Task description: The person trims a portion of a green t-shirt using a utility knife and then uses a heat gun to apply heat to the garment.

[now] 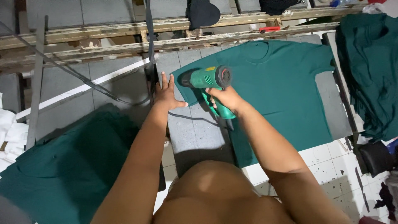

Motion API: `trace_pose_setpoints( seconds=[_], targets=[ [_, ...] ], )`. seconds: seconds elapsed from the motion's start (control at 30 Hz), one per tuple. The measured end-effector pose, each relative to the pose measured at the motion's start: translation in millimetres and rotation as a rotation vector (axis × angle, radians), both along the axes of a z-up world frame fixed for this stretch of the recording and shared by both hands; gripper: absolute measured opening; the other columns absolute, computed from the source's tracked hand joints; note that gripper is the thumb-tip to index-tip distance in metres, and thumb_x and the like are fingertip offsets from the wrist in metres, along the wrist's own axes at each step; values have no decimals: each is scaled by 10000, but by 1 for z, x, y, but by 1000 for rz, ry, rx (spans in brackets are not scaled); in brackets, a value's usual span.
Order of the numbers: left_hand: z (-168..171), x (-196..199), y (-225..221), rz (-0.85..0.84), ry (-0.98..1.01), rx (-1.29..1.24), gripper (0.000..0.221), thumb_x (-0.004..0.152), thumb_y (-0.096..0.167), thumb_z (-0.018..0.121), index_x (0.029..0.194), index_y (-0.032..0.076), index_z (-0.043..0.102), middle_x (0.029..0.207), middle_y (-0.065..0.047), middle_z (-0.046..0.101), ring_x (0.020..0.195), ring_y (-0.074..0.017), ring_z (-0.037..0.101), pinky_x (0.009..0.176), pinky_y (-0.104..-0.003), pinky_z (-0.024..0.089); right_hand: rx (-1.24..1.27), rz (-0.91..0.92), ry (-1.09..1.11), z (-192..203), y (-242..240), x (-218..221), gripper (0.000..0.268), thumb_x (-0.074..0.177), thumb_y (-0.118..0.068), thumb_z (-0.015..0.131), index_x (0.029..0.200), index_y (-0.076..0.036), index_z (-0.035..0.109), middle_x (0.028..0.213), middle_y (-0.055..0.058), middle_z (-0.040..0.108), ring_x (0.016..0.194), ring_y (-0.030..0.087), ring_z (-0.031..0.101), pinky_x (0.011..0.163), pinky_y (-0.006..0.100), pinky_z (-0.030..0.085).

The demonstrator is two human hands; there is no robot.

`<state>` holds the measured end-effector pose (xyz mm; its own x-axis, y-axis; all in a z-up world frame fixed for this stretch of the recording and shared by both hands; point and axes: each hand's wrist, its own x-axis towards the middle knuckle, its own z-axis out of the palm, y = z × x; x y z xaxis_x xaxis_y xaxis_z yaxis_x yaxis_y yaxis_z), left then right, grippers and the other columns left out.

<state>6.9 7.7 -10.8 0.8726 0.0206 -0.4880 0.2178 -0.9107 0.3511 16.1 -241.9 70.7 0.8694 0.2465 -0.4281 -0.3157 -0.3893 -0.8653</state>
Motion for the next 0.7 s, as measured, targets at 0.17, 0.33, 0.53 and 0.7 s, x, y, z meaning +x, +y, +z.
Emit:
trace_pose_setpoints(
  seconds=[0.17, 0.33, 0.53, 0.7],
  targets=[
    [2, -4, 0, 14, -7, -49, 1399, 703, 618, 853, 1691, 219, -54, 1729, -114, -170, 1568, -468, 98, 1219, -647, 250, -42, -118, -90, -33, 7, 17, 179, 882, -276, 717, 843, -104, 745, 581, 83, 657, 539, 194, 710, 657, 377, 572],
    [-3, -1, 2, 8, -22, -66, 1431, 674, 641, 859, 1689, 224, -58, 1730, -115, -163, 1563, -473, 118, 1238, -625, 230, 89, -33, -90, -16, 7, 15, 153, 893, -208, 700, 842, -69, 739, 583, 93, 650, 524, 190, 695, 698, 329, 565],
    [-3, 2, 4, -32, -13, -36, 1434, 675, 680, 836, 1686, 206, -64, 1727, -125, -150, 1557, -470, 137, 1244, -619, 227, -153, 42, -198, 11, -6, 4, 444, 911, -412, 692, 565, -135, 705, 534, 57, 665, 654, 240, 698, 821, 346, 529],
    [2, -3, 1, -48, -36, 51, 1416, 677, 737, 780, 1687, 204, -57, 1738, -147, -73, 1543, -453, 216, 1248, -567, 221, -177, -176, -185, -18, -10, 0, 308, 887, -358, 700, 668, -147, 744, 609, 94, 693, 673, 263, 718, 770, 379, 518]
  ],
)
